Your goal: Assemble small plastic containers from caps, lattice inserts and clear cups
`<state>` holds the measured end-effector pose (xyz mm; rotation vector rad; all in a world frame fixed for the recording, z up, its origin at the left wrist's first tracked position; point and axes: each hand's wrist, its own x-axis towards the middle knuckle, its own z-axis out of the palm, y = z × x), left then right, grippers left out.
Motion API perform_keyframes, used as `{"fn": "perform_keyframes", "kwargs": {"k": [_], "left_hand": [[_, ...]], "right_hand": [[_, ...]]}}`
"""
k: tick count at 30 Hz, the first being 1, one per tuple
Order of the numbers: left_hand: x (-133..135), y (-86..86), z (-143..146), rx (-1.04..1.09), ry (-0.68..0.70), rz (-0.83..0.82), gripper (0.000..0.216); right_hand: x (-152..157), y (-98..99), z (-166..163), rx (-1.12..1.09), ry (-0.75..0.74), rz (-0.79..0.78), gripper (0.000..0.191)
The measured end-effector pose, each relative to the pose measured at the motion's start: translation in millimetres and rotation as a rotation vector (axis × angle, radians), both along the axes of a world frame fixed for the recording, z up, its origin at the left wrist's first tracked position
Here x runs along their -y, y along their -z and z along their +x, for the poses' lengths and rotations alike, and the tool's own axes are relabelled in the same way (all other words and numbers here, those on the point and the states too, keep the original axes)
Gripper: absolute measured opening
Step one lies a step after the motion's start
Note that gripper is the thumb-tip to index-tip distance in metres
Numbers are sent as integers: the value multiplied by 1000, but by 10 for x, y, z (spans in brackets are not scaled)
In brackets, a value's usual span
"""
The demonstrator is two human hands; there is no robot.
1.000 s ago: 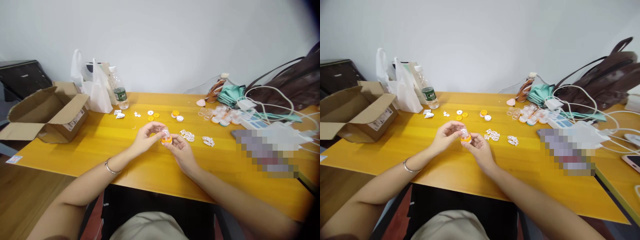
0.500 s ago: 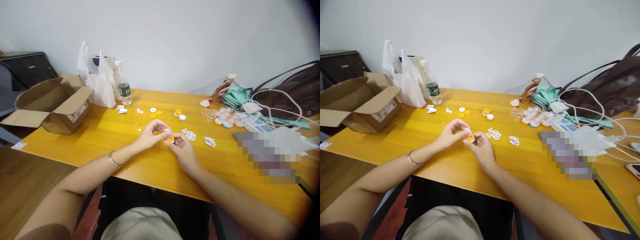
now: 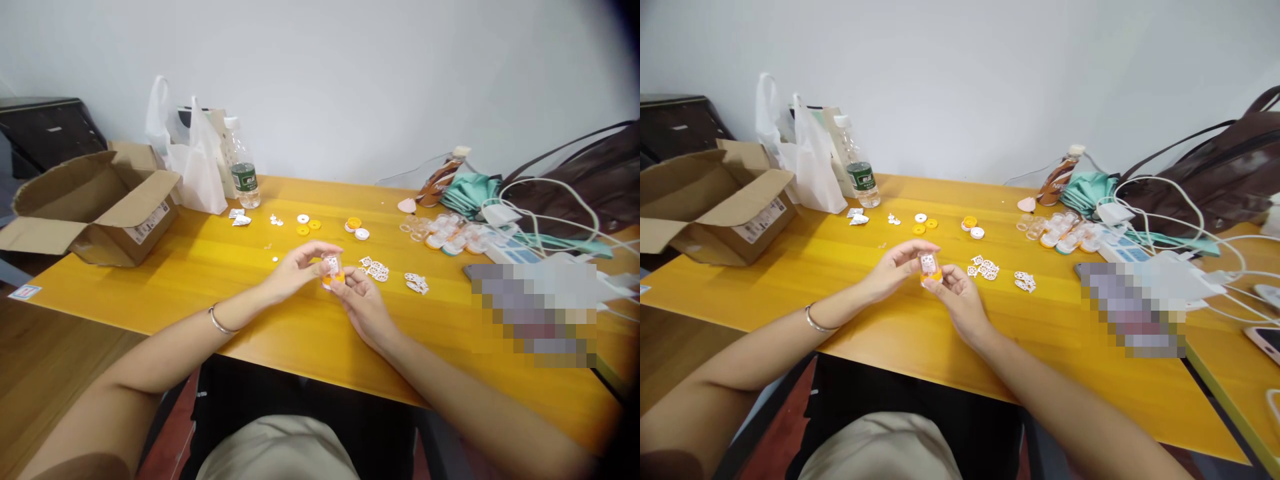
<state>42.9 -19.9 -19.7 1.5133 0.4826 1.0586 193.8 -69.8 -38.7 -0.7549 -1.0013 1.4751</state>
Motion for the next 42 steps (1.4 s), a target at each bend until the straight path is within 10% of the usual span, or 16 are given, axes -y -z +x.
{"fn": "perform_keyframes", "kwargs": {"k": [18,32,42], "left_hand": [[-56,-104,-68,-128,95,-122,34],[-66,-86,-29,18,-309,-54,26],[-112,-12,-246,-758,-70,277,19]], "right_hand": [[-35,-6,26,-124,-71,-158,28],[-90,59,34,89,46,-155,33],[-194,-22,255,-53,17,-251,19]]}}
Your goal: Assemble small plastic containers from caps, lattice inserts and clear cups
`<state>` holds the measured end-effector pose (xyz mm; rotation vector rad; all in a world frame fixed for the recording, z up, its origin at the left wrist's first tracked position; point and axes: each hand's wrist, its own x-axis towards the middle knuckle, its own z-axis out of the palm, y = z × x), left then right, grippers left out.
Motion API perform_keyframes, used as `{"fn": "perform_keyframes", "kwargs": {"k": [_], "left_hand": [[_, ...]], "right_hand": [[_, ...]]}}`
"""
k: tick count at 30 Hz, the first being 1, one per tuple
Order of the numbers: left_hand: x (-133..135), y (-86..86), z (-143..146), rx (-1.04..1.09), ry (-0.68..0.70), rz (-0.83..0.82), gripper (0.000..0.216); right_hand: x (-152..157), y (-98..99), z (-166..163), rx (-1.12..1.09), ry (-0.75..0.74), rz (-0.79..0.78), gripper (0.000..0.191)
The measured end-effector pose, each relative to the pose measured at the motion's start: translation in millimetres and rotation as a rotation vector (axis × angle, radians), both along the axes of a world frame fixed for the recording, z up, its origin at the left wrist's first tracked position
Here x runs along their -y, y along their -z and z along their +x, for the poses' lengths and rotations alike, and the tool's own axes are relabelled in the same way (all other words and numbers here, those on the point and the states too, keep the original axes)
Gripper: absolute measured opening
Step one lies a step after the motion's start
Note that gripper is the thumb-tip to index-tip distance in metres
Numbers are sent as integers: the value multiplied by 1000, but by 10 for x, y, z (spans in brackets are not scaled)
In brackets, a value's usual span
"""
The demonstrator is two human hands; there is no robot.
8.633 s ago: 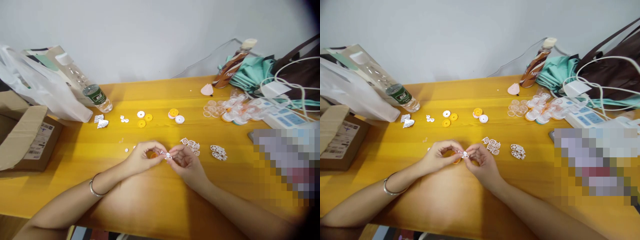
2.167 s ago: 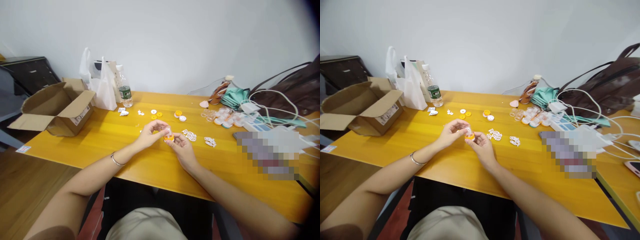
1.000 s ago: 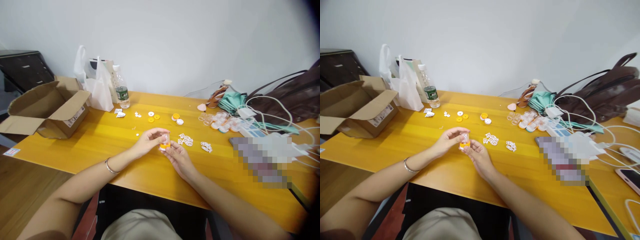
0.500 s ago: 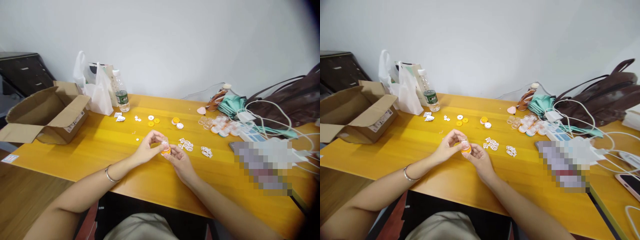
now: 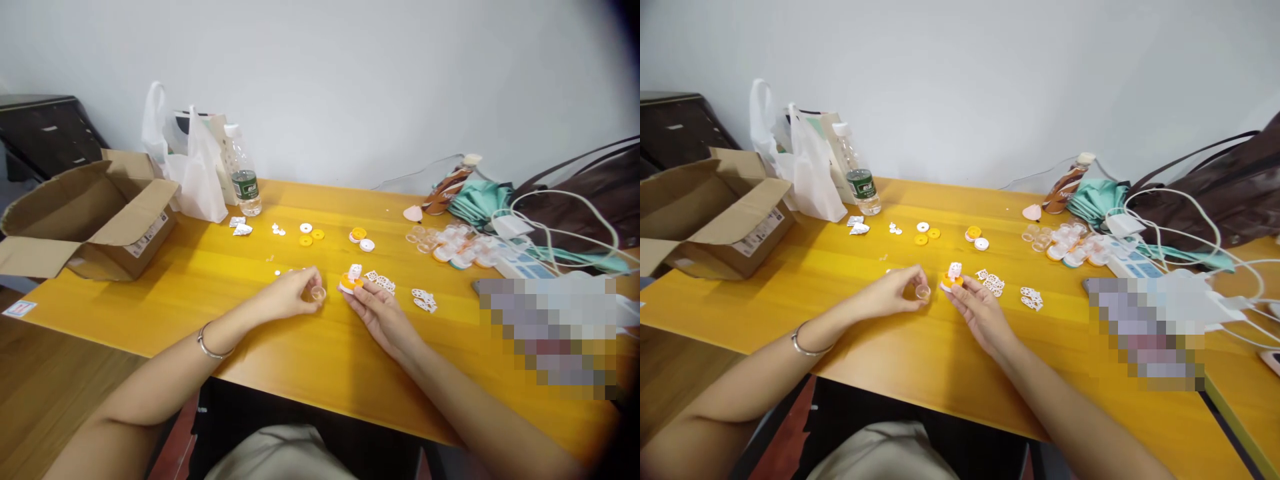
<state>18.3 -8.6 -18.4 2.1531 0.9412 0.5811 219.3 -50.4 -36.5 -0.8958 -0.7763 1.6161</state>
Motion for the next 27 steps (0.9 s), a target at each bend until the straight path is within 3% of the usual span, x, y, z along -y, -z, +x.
{"fn": "perform_keyframes", "kwargs": {"k": [4,8,13,19,23,27], "left_hand": [[43,-8,35,-61,2,91,27],[120,-114,68,69,5,317,47],[201,-106,103,148,68,507,28],[213,-19,106,176,83,726,27],[210,-84,118,264,78,559,25],[177,-159,116,407,46,76,39]], "right_hand": [[3,-13,19,-9,-48,22,18],[20,-10,30,2,-110,51,18],[49,8,18,43,-202,83,22],[102,4,-48,-16,-126,64,29],[108,3,-34,6,-156,59,25],[105,14,1,-7,-290,42,24]]}}
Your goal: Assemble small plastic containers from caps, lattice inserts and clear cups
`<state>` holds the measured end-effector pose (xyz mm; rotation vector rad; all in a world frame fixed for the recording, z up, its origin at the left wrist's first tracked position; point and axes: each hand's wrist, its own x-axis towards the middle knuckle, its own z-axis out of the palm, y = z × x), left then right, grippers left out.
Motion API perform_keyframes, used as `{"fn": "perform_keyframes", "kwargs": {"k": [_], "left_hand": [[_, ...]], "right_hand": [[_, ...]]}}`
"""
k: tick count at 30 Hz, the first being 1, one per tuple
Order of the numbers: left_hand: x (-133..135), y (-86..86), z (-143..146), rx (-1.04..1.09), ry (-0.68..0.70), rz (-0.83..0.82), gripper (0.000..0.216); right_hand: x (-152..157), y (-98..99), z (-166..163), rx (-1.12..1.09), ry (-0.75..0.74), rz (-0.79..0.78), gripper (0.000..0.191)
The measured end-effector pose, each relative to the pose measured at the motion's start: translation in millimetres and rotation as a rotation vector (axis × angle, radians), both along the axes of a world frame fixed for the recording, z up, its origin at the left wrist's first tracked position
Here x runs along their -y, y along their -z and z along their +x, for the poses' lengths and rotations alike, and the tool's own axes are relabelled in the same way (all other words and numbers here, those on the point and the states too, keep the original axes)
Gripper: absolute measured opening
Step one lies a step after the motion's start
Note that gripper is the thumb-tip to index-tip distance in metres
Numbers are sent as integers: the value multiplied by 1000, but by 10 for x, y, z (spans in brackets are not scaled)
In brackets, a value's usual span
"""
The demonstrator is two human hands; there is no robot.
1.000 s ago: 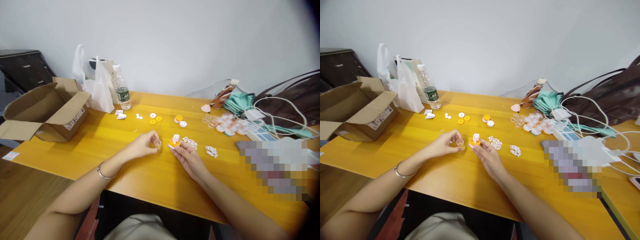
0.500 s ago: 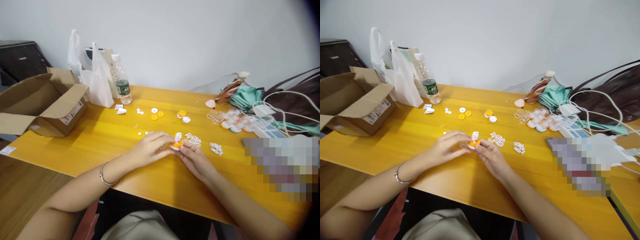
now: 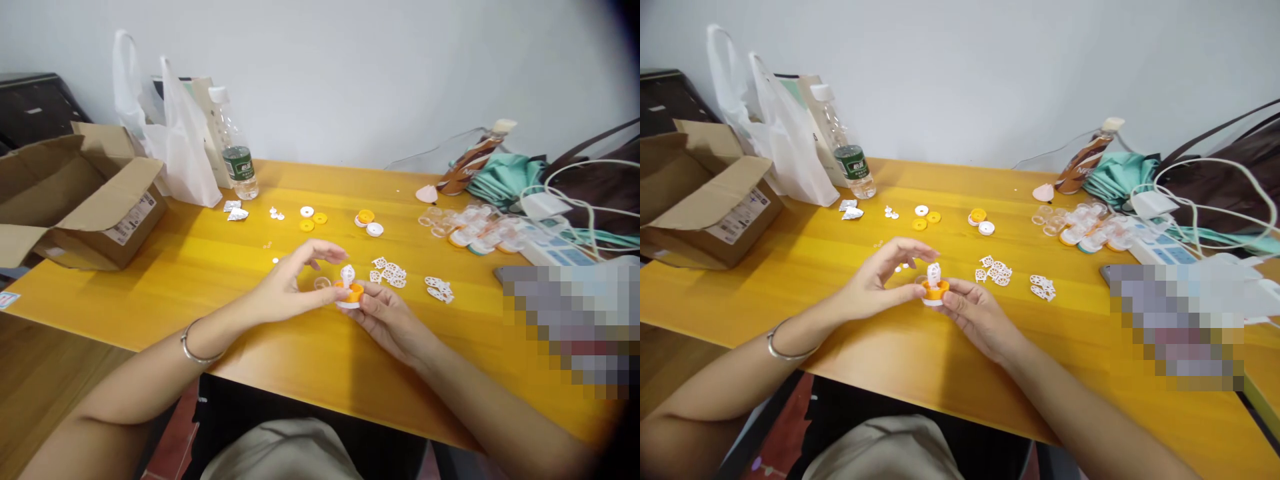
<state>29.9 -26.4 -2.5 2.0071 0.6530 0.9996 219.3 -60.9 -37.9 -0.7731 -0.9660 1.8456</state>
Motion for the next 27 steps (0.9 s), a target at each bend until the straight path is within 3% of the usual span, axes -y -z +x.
{"fn": "perform_keyframes", "kwargs": {"k": [2,5,17,23,27], "left_hand": [[-25,-8,-3,12,131,-214,41],[-60,7,-3,43,216,-322,39],[-116,36,30,-10,233,-367,36],[-142,-44,25,-126,256,-326,35],[-148,-42,20,-111,201,-303,32]], "right_hand": [[5,0,1,-24,-31,-15,25],[19,-11,-18,-67,-5,-51,29],[91,25,-124,-107,207,-164,27],[92,71,-127,-132,136,-178,21],[71,77,-104,-138,68,-145,19]]}}
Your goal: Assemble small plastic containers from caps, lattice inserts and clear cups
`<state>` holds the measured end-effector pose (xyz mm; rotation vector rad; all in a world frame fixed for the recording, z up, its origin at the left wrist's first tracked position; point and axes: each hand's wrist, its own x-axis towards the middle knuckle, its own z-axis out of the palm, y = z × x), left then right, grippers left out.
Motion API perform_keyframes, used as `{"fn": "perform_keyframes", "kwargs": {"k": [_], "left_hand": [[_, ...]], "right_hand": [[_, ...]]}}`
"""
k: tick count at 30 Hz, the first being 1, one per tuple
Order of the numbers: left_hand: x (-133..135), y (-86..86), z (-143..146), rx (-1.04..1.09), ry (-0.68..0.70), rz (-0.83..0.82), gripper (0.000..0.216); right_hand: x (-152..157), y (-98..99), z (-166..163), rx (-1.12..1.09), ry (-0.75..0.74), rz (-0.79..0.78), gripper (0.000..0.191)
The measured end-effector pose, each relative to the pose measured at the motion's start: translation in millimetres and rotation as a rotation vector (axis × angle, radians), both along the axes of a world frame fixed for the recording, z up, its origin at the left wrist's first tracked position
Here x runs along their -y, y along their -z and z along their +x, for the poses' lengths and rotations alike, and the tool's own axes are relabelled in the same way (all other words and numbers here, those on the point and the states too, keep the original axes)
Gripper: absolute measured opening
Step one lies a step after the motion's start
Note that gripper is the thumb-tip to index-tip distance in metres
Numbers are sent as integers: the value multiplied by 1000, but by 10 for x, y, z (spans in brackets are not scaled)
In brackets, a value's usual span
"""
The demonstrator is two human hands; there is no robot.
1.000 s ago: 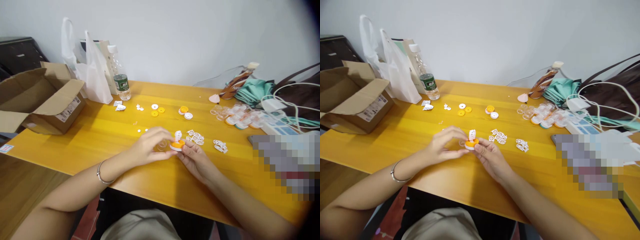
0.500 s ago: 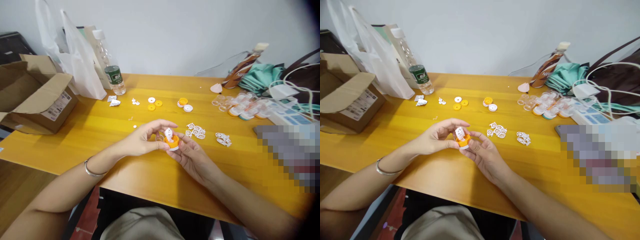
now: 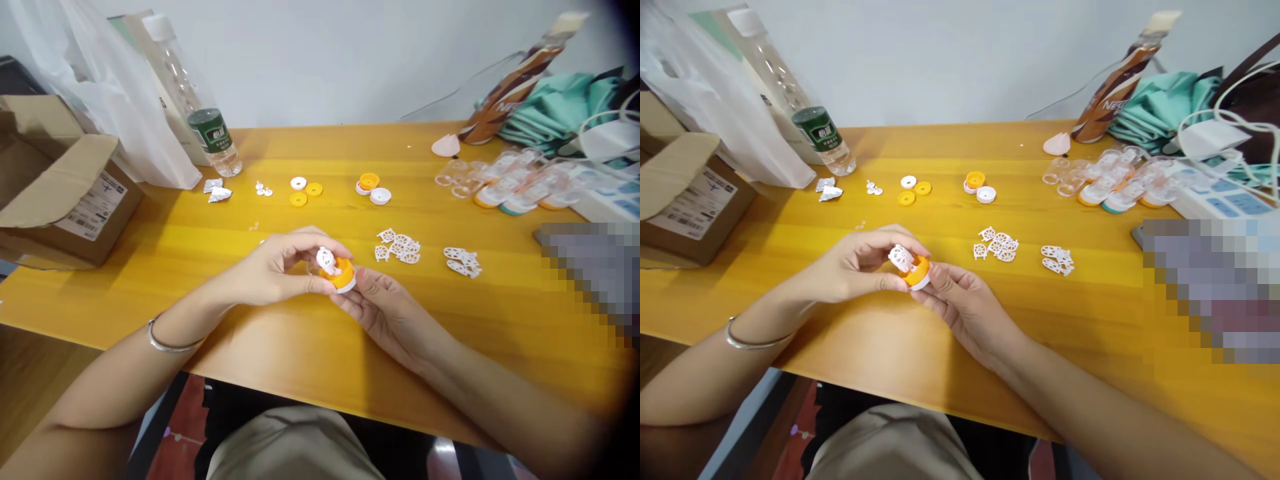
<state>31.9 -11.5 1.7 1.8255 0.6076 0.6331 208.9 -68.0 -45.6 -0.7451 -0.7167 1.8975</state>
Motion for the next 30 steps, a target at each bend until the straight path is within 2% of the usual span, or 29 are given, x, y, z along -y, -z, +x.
{"fn": "perform_keyframes", "kwargs": {"k": [4,11,17,30], "left_hand": [[11,9,-12,-19,-36,71,33],[79,22,10,-91,-155,325,33],[94,29,3,-132,-126,424,33],[108,37,24,-199,-153,424,32]], "right_hand": [[-12,-47,10,-1,5,20,19],[1,-59,15,-24,65,-12,13],[-21,-12,42,-23,-14,11,14],[-46,-32,22,5,-46,-72,26]]}}
